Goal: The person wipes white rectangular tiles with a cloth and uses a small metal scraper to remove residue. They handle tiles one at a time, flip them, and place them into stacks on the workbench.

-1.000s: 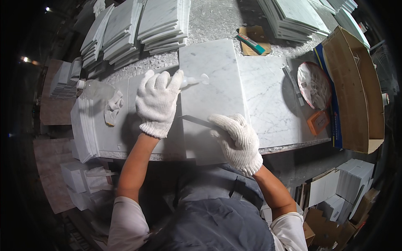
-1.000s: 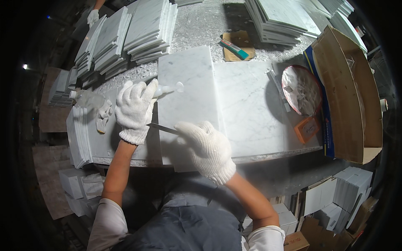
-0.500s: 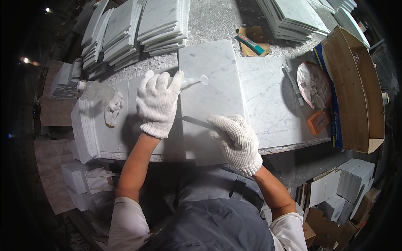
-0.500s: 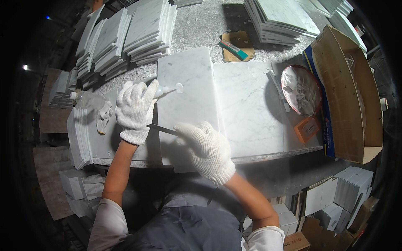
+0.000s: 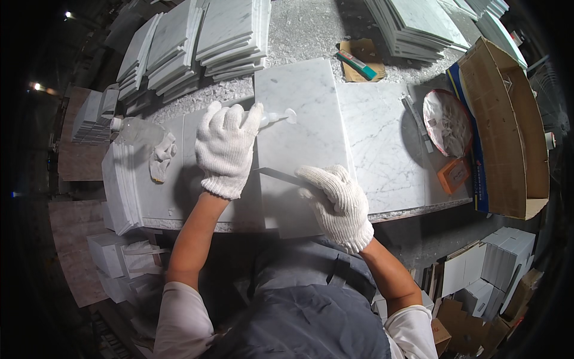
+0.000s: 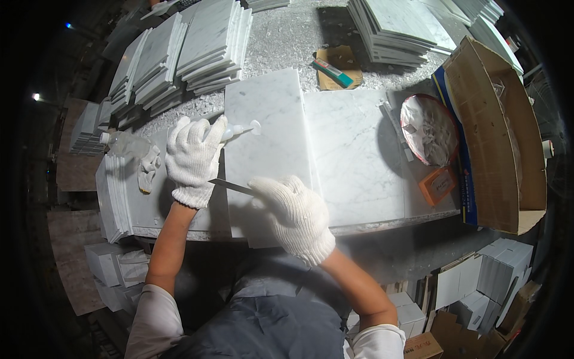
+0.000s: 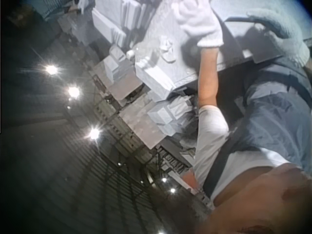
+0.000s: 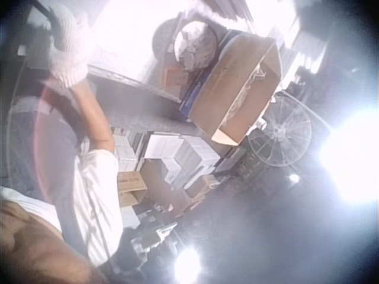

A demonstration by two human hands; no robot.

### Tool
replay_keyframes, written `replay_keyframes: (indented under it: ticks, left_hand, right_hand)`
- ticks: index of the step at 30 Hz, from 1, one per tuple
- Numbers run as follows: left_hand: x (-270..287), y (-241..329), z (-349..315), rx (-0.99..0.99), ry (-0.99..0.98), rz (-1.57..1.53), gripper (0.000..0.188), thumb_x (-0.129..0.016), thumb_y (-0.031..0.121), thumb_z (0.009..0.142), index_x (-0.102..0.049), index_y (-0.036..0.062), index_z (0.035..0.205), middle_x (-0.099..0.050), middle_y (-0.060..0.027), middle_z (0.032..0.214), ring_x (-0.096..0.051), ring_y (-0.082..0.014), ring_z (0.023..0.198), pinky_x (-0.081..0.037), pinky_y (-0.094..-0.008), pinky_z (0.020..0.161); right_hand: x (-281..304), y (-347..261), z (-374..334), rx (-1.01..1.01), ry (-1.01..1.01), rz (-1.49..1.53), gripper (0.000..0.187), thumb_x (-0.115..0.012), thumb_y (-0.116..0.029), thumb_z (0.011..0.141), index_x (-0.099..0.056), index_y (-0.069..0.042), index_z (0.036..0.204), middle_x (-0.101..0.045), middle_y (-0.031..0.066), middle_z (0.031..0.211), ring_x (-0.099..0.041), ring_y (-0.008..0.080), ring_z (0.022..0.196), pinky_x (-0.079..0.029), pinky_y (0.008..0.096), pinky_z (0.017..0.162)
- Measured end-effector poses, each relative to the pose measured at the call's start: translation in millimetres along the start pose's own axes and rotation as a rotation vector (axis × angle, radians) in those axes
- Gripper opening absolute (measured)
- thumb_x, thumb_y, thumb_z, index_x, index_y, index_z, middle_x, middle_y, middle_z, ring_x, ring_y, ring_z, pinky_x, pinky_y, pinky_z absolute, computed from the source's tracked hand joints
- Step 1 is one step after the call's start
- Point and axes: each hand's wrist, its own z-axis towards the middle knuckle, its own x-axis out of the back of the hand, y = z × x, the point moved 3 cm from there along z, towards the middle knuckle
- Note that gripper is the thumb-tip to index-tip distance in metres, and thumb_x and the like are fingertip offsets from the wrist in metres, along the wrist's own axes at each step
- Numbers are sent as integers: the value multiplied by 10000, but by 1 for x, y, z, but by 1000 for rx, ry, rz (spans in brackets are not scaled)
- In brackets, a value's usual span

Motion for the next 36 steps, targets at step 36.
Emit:
replay_keyframes:
  ticks: [36]
  left_hand:
    - [12,2,4,-103,221,-68,387,-745,134,769,-738,184,1153,-556,-27,1010,-584,-229,1017,-508,-422,1009]
  right_hand:
    - [1,-1,-1,15,29,12,383,-797,-62,837,-723,-117,1209,-675,106,915,-637,281,793,-521,369,713]
